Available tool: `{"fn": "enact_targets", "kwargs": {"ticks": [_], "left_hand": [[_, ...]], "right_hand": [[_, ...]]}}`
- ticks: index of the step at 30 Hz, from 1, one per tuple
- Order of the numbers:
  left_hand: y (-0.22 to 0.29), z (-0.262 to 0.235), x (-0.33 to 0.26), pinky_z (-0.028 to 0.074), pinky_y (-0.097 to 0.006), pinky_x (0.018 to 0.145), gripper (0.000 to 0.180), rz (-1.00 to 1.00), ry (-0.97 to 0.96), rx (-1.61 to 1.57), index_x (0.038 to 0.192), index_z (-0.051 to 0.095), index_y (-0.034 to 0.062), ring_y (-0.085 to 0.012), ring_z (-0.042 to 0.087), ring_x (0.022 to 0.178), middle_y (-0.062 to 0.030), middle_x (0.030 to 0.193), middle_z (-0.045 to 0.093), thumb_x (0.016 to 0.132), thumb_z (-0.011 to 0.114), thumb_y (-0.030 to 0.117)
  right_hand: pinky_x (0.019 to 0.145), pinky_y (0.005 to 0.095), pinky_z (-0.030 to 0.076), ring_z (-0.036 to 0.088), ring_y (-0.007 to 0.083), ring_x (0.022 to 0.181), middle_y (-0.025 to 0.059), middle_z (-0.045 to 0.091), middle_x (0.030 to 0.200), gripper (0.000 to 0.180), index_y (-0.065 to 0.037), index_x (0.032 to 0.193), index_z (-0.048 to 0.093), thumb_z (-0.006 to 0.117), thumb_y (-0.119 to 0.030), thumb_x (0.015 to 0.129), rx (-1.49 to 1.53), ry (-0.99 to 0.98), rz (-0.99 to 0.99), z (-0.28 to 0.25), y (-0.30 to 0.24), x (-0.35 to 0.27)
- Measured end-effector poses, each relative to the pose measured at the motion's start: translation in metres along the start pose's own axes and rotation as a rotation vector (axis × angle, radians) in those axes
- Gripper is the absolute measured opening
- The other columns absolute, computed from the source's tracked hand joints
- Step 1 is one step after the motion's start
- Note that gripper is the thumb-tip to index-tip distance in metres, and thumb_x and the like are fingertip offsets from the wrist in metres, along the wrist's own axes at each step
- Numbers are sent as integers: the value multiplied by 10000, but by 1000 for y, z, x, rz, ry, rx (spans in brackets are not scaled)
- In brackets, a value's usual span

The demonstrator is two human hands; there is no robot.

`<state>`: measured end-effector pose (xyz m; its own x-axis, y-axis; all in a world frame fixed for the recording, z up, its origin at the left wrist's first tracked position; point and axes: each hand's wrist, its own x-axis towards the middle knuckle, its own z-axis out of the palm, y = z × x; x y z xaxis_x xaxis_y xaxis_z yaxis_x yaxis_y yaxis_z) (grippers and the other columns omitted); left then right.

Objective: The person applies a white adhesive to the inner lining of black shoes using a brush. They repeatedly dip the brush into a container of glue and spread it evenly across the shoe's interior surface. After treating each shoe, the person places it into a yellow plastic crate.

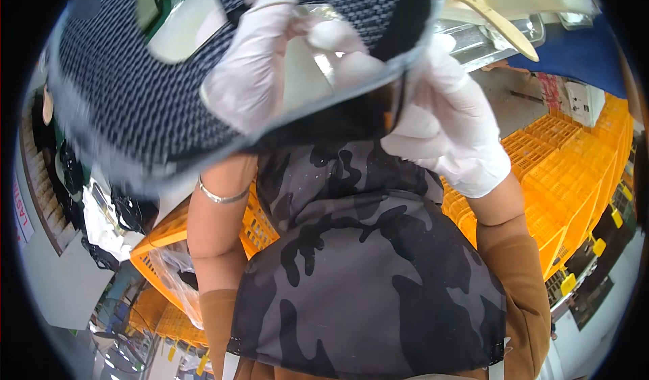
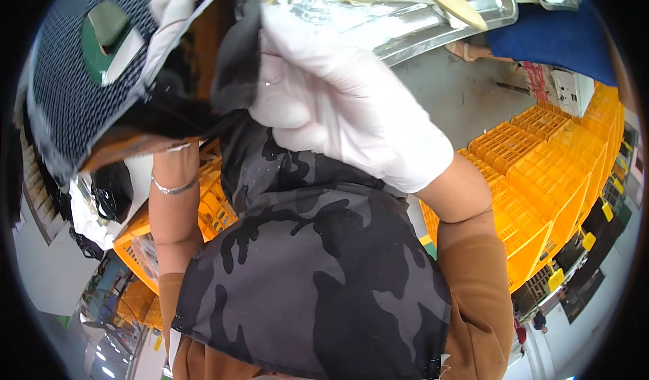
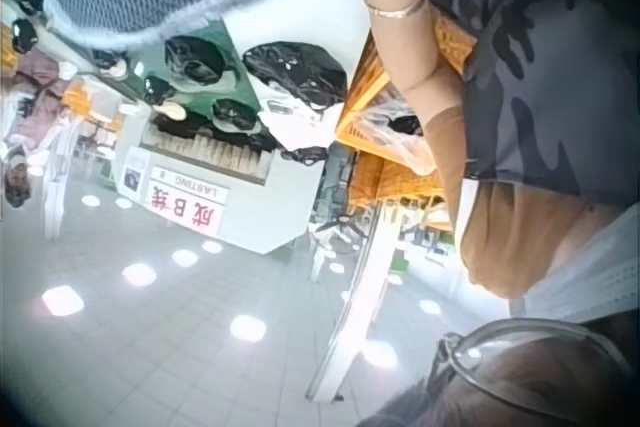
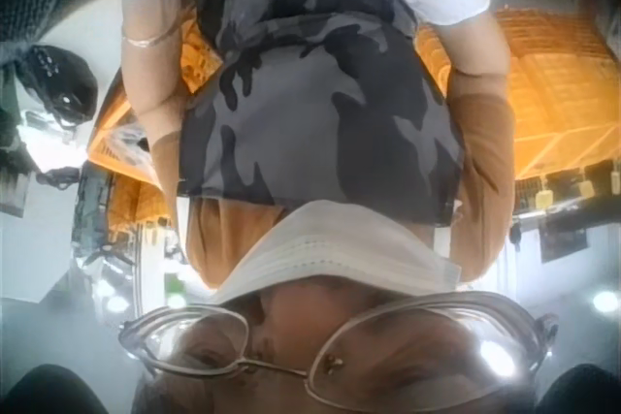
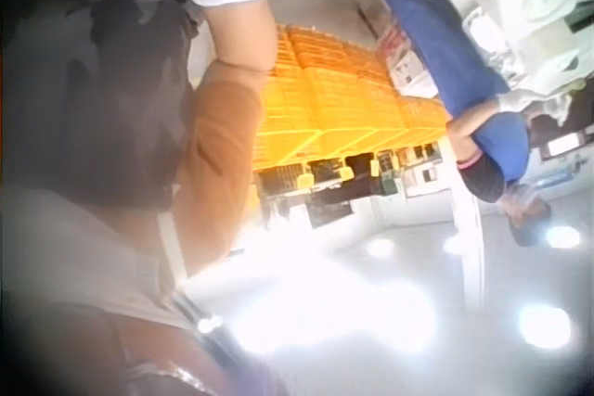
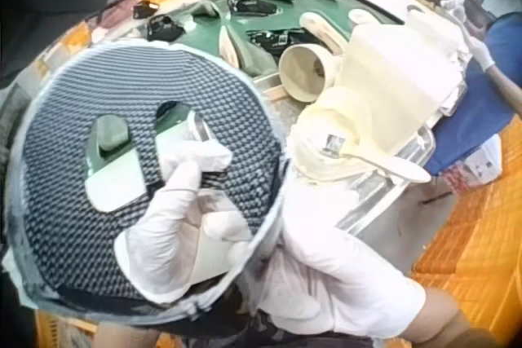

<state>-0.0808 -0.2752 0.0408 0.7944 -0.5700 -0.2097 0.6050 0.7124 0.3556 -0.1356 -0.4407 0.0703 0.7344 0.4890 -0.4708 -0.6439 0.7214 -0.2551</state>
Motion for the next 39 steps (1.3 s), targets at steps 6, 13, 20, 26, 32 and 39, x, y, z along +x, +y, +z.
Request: {"fn": "enact_targets", "kwargs": {"ticks": [6, 13, 20, 26, 32, 39], "left_hand": [[16, -34, 9, 453, -353, 816, 287, 67, 174, 810, 1133, 515, 43, -225, 555, 898, -95, 974, 588, 881, 513, 180], [73, -69, 39, 428, -318, 823, 259, 713, 283, 1665, 1070, 543, -3, -206, 553, 891, -108, 953, 597, 845, 551, 126], [110, -108, 74, 403, -385, 851, 243, 828, 464, 2314, 1035, 561, 26, -296, 550, 911, -136, 972, 602, 837, 538, 165], [100, -90, 72, 412, -397, 793, 209, 715, 399, 2330, 1005, 573, 36, -294, 559, 852, -127, 919, 609, 850, 495, 152], [101, -79, 70, 400, -384, 794, 207, 608, 460, 2319, 999, 578, 35, -284, 555, 833, -121, 878, 602, 830, 508, 132], [101, -74, 73, 393, -384, 788, 202, 594, 471, 2282, 989, 576, 27, -280, 551, 824, -120, 864, 594, 816, 523, 115]], "right_hand": [[390, 158, 351, 393, 36, 491, 154, 550, 1063, 434, 32, 1256, 359, 459, -216, 913, -169, -137, -220, -10, -36, -4], [452, 189, 303, 286, 55, 545, 52, 437, 800, 213, 68, 1063, 422, 353, -97, 947, -468, -369, -466, 19, -154, -24], [456, 209, 402, 491, 67, 543, -8, 518, 663, 172, -61, 926, 547, 569, -223, 870, -1251, 390, -1091, 53, -254, 23], [474, 259, 434, 546, 121, 520, 31, 566, 639, 281, -30, 927, 575, 603, -292, 829, -1766, 958, -1077, -10, -376, 74], [713, 383, 470, 604, 320, 814, 156, 622, 864, 216, -42, 944, 566, 563, -219, 819, -2367, 1193, -889, -25, -425, 106], [894, 354, 413, 547, 292, 1023, 141, 578, 1098, 363, -72, 1158, 511, 569, -205, 826, -2354, 907, -741, -78, -457, 135]]}}
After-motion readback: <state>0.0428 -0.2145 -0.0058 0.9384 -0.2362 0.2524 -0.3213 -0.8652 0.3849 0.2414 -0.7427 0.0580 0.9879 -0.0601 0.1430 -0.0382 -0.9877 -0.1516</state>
